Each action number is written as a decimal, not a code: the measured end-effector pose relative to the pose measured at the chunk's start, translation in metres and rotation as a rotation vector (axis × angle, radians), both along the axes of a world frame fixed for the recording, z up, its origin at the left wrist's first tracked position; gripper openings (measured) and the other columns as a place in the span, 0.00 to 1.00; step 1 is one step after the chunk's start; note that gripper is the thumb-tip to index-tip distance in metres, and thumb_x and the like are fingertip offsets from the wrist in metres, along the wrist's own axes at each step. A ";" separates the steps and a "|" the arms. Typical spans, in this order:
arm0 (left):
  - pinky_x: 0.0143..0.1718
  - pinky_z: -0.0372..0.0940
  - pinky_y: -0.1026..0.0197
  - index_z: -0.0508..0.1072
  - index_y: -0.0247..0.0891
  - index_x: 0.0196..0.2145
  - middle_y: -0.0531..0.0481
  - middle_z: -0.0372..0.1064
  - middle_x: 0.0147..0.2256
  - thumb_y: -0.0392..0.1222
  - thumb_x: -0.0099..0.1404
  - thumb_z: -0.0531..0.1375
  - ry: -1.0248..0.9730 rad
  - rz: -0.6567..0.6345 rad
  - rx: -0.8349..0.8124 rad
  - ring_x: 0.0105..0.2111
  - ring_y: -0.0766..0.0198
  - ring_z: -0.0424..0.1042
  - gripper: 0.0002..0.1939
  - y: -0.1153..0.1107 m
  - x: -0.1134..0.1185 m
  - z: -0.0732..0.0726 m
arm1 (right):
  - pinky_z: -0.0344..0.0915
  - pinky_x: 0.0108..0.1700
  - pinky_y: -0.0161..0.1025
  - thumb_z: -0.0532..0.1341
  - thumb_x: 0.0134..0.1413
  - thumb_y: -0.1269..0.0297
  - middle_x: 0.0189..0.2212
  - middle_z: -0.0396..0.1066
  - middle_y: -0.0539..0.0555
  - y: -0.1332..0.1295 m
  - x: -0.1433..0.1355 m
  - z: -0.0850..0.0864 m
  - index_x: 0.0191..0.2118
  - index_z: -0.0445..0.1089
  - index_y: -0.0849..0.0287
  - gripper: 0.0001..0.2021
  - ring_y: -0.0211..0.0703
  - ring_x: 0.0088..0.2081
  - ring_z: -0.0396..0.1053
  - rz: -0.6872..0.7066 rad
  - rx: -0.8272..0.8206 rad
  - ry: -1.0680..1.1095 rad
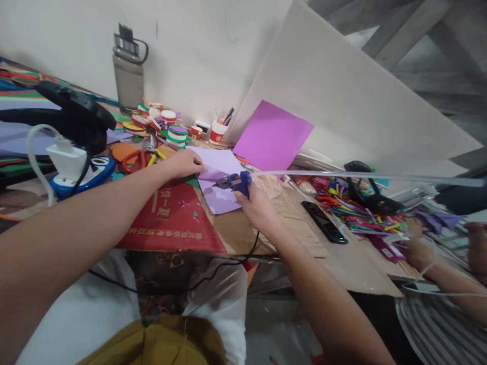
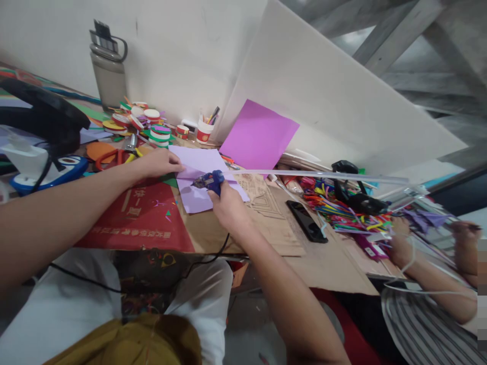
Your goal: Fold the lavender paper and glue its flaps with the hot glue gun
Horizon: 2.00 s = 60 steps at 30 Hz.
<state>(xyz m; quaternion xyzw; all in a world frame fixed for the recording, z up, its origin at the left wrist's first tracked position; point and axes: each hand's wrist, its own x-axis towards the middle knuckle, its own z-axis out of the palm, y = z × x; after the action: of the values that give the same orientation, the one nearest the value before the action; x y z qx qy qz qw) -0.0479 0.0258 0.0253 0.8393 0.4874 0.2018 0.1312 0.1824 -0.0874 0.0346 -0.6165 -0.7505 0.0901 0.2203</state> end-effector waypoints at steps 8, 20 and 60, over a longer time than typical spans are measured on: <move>0.28 0.56 0.63 0.77 0.35 0.27 0.48 0.74 0.26 0.51 0.55 0.54 -0.002 0.014 -0.020 0.27 0.62 0.67 0.18 0.001 0.000 0.000 | 0.63 0.42 0.45 0.51 0.57 0.59 0.37 0.72 0.60 0.006 0.013 -0.003 0.45 0.66 0.60 0.15 0.51 0.40 0.69 -0.052 0.068 0.060; 0.25 0.53 0.63 0.77 0.35 0.24 0.49 0.70 0.21 0.50 0.54 0.54 0.001 0.001 0.008 0.23 0.64 0.63 0.17 -0.004 0.002 0.004 | 0.61 0.38 0.42 0.52 0.55 0.58 0.34 0.72 0.57 0.024 0.031 -0.013 0.38 0.67 0.60 0.13 0.50 0.37 0.69 -0.146 0.032 0.143; 0.27 0.55 0.63 0.77 0.37 0.25 0.48 0.74 0.25 0.50 0.56 0.53 -0.033 -0.008 0.026 0.26 0.62 0.66 0.17 -0.001 0.003 -0.001 | 0.60 0.49 0.49 0.52 0.57 0.61 0.46 0.69 0.67 0.028 0.037 -0.018 0.51 0.62 0.64 0.18 0.57 0.50 0.66 -0.224 0.093 -0.021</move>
<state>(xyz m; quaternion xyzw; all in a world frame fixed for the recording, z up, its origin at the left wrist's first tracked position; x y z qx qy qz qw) -0.0446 0.0245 0.0247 0.8396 0.4791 0.2213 0.1289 0.2191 -0.0590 0.0167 -0.6866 -0.6824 0.0237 0.2497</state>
